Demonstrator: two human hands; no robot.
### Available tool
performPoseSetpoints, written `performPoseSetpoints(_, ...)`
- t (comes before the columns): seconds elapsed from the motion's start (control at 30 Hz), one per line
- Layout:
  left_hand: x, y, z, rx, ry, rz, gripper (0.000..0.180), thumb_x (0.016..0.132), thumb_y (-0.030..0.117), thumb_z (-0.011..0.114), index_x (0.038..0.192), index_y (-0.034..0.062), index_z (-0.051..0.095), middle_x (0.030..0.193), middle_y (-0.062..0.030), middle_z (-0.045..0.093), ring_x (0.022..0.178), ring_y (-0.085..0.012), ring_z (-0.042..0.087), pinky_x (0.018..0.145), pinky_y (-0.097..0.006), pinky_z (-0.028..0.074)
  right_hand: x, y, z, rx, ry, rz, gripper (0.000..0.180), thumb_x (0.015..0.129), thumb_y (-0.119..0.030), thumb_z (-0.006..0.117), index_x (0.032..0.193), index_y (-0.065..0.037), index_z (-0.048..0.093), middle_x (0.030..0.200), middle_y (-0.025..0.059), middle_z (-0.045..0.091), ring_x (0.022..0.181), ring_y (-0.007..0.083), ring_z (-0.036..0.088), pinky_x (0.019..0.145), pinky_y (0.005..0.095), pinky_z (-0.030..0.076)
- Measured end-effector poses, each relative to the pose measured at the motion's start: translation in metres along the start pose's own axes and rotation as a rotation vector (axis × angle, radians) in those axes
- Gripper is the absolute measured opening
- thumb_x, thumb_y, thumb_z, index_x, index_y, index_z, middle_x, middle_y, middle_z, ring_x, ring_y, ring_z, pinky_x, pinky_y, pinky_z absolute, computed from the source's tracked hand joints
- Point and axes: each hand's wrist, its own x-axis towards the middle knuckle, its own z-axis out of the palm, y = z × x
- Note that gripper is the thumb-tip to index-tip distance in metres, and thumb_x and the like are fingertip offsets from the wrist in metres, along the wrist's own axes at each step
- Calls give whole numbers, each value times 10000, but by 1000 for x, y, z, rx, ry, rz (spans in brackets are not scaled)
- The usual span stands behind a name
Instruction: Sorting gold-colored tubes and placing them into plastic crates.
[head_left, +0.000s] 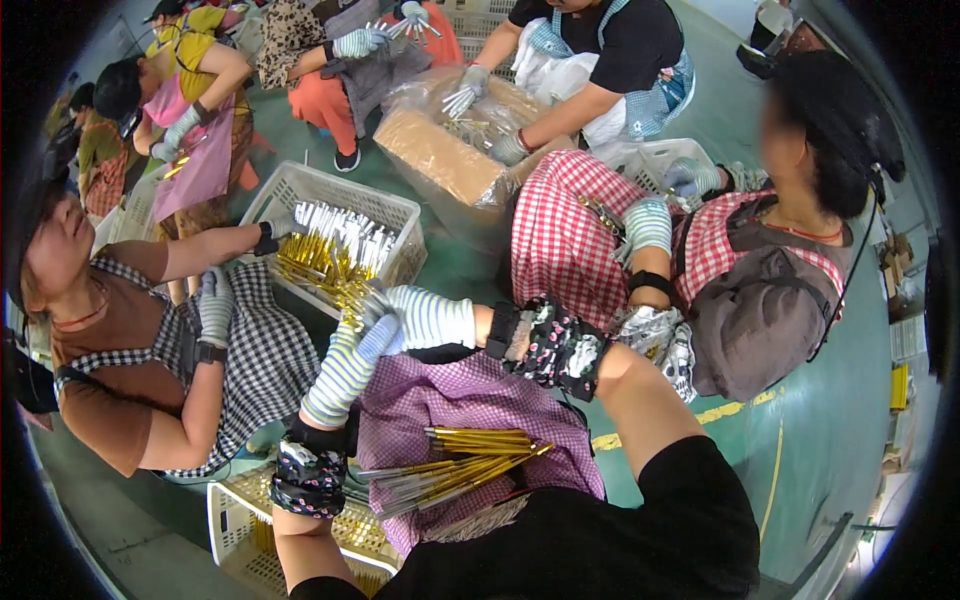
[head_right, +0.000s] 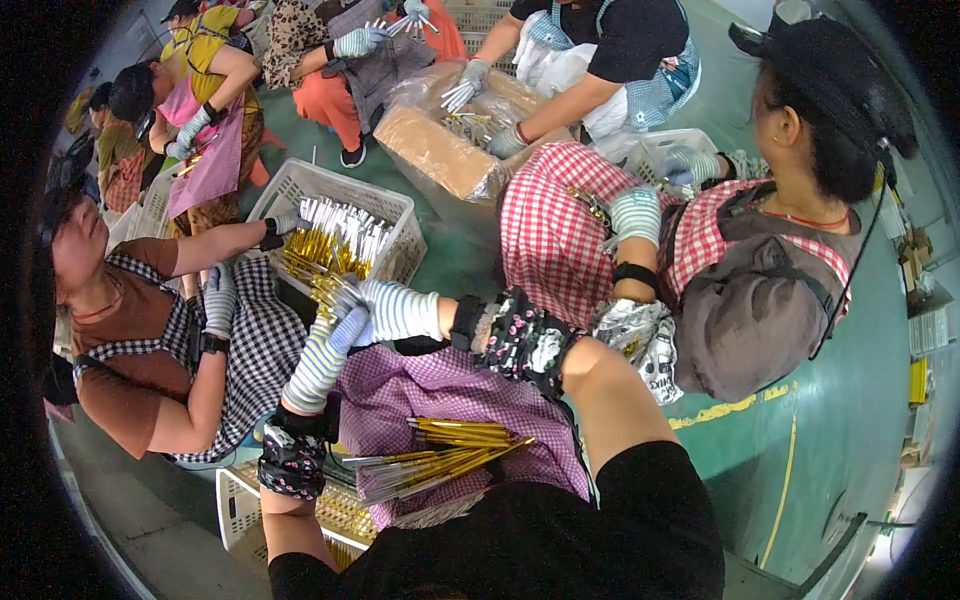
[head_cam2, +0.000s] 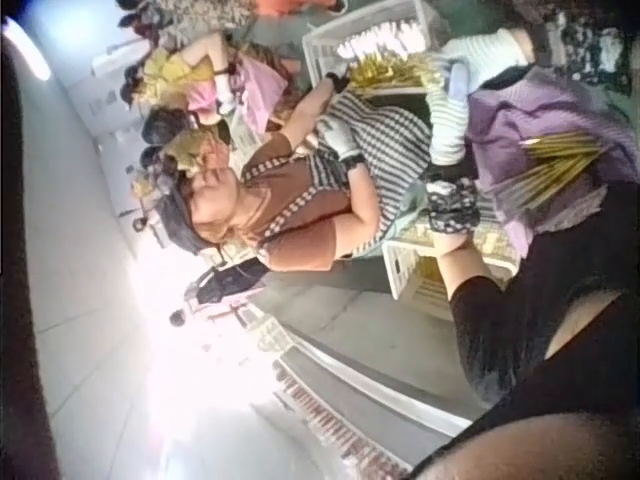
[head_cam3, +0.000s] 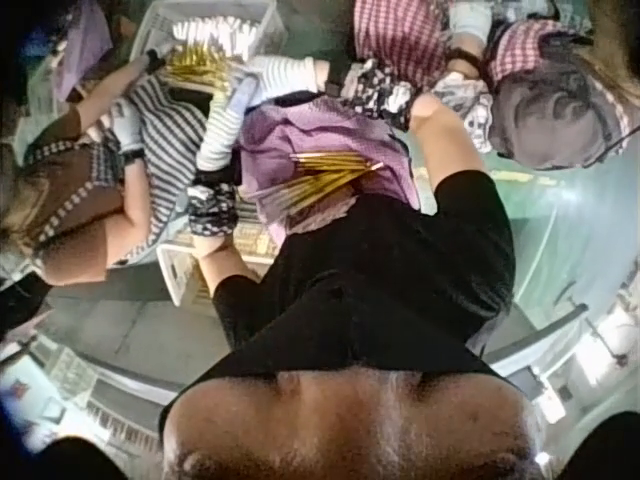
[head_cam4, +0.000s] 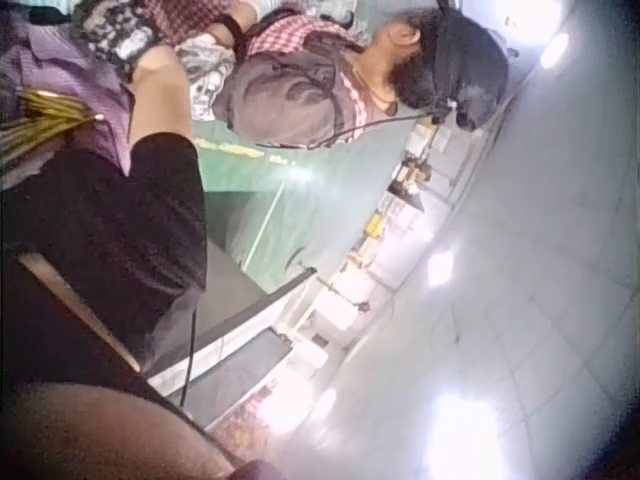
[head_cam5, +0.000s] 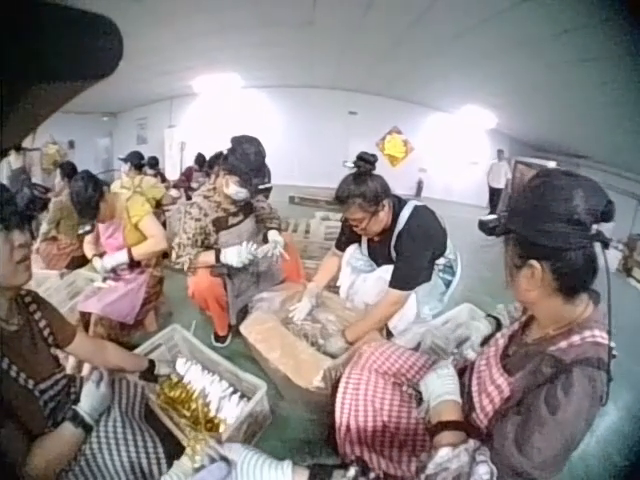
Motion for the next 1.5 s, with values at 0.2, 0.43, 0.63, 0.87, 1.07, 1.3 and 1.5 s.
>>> performPoseSetpoints(0.2, 26, -6, -2, 268, -105, -49, 556, 923, 192, 682, 1384, -4, 442, 1201, -126, 632, 1079, -172, 610, 923, -317, 487, 7, 27, -21, 274, 104, -46, 348, 789, -202, 806, 1050, -22, 663, 854, 4, 678, 803, 153, 645, 737, 282, 542)
performPoseSetpoints(0.43, 26, -11, -12, 302, -37, 138, 762, 915, 150, 669, 1524, 29, 226, 1389, -182, 452, 1230, -261, 509, 1025, -353, 436, 27, 40, -99, 484, 390, 313, 191, 867, -245, 727, 946, -90, 648, 756, -1, 627, 589, 80, 559, 505, 207, 444)
performPoseSetpoints(0.63, -6, 7, -21, 551, -128, 185, 777, 842, 116, 711, 1487, 0, 293, 1433, -194, 381, 1284, -310, 470, 1078, -390, 404, 54, 51, -253, 757, 791, 201, 203, 903, -274, 700, 1010, -110, 647, 843, 25, 654, 732, 135, 615, 655, 304, 539)
performPoseSetpoints(0.87, -50, 13, -12, 636, -154, 186, 504, 824, 194, 730, 1263, 7, 568, 1261, -233, 568, 1207, -386, 553, 1029, -437, 441, 31, 57, -237, 814, 1028, 154, 314, 942, -343, 656, 1167, -132, 598, 1087, 99, 689, 862, 237, 663, 785, 382, 553)
performPoseSetpoints(1.07, -102, -9, 13, 1130, -482, 370, 525, 759, 338, 729, 1195, 64, 625, 1208, -126, 602, 1246, -353, 503, 1096, -492, 363, 5, 77, -148, 842, 677, 324, 357, 1001, -308, 539, 1306, -129, 583, 1166, 104, 691, 918, 177, 657, 807, 328, 550)
performPoseSetpoints(1.3, -139, -47, 14, 1169, -508, 321, 490, 733, 369, 725, 1102, 52, 663, 1085, -127, 647, 1278, -348, 483, 1160, -526, 273, -37, 15, -69, 482, 343, 171, 476, 1012, -340, 537, 1350, -5, 531, 1086, 113, 690, 775, 124, 657, 704, 259, 546)
performPoseSetpoints(1.5, -149, -56, 20, 1101, -456, 303, 421, 751, 341, 733, 1032, 33, 679, 1001, -141, 663, 1106, -339, 595, 1137, -519, 314, -85, -5, -15, 367, 341, 289, 431, 1041, -303, 489, 1331, 12, 534, 1057, 108, 700, 774, 106, 676, 699, 211, 547)
